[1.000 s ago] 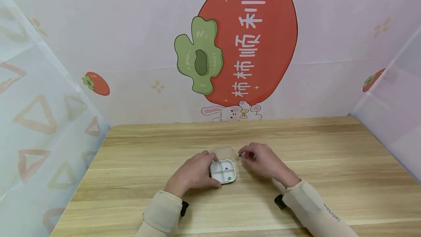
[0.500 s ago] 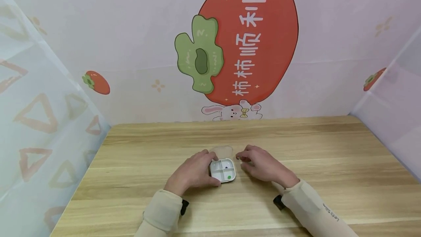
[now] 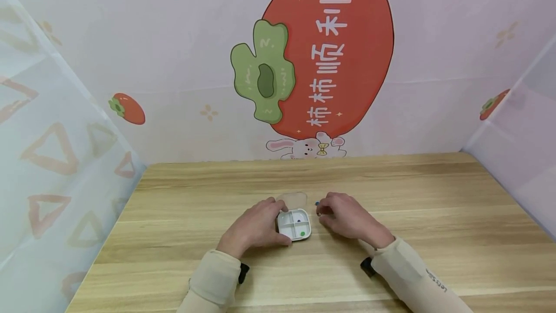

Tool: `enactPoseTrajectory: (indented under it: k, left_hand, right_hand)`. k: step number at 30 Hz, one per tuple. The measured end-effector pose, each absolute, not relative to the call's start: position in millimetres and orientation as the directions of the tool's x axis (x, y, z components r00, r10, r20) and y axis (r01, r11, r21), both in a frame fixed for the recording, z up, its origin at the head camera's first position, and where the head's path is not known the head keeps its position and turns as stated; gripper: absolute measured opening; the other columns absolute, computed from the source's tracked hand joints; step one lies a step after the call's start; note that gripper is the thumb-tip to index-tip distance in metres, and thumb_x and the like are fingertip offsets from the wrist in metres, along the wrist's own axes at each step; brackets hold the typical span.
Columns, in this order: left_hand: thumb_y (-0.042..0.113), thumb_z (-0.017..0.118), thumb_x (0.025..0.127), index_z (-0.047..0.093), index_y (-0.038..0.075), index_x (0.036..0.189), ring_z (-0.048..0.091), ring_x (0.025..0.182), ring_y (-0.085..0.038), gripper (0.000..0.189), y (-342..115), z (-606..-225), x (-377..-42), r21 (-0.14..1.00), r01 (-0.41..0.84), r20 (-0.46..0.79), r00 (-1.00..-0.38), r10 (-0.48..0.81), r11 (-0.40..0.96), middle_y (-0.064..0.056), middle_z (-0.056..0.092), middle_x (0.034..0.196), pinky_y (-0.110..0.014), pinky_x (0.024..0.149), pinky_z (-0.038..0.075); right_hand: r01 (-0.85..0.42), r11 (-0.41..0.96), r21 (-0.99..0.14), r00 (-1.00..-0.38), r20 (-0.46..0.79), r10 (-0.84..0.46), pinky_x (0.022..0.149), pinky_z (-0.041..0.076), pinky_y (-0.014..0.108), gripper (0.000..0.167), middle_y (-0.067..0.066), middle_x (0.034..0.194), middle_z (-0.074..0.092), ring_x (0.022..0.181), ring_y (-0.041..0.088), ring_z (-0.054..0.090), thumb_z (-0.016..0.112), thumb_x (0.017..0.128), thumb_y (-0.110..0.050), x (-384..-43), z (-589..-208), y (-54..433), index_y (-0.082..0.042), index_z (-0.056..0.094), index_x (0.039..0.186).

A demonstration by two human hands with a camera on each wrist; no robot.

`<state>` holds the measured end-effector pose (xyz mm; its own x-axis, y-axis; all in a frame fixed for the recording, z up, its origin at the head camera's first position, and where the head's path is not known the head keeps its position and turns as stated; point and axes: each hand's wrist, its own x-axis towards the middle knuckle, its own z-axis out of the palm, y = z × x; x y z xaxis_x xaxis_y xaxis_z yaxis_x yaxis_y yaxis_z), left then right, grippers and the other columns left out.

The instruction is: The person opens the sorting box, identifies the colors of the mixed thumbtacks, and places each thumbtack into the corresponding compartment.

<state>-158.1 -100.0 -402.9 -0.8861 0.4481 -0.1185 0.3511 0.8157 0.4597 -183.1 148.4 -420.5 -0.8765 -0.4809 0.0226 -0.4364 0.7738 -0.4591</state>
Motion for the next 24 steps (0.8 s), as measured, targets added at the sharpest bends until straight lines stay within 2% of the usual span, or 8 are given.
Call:
enactPoseTrajectory:
  k: [6, 13, 24]
  left_hand:
    - [0.041, 0.092, 0.072, 0.064, 0.009, 0.124, 0.056, 0.096, -0.017, 0.067, -100.1, -402.8, -158.3, 0.457, 0.352, -0.117, -0.887, 0.447, 0.817, -0.003, 0.062, 0.112, -0.043, 0.094, 0.049]
    - [0.042, 0.092, 0.072, 0.064, 0.009, 0.125, 0.056, 0.095, -0.017, 0.068, -100.1, -402.7, -157.9, 0.457, 0.346, -0.121, -0.889, 0.443, 0.820, -0.003, 0.061, 0.110, -0.042, 0.093, 0.050]
    - [0.042, 0.092, 0.072, 0.064, 0.009, 0.125, 0.055, 0.093, -0.016, 0.068, -100.4, -401.7, -157.7, 0.455, 0.353, -0.115, -0.887, 0.447, 0.817, -0.002, 0.061, 0.108, -0.041, 0.091, 0.050]
  right_hand:
    - [-0.419, 0.780, -0.464, -0.884, 0.015, -0.466, 0.075, 0.049, 0.035, 0.007, -0.007, 0.085, 0.060, 0.076, 0.013, 0.053, 0.078, 0.088, -0.007, -182.2, -420.5, 147.7, -0.013, 0.075, 0.092]
    - [-0.426, 0.774, -0.469, -0.881, 0.020, -0.473, 0.066, 0.047, 0.030, 0.010, -0.007, 0.079, 0.058, 0.071, 0.013, 0.051, 0.077, 0.088, -0.004, -182.5, -419.9, 148.3, -0.013, 0.074, 0.086]
    - [-0.377, 0.741, -0.556, -0.903, 0.041, -0.429, 0.058, 0.045, 0.027, 0.010, -0.006, 0.072, 0.055, 0.064, 0.012, 0.051, 0.068, 0.094, -0.004, -181.4, -417.8, 147.7, -0.013, 0.065, 0.089]
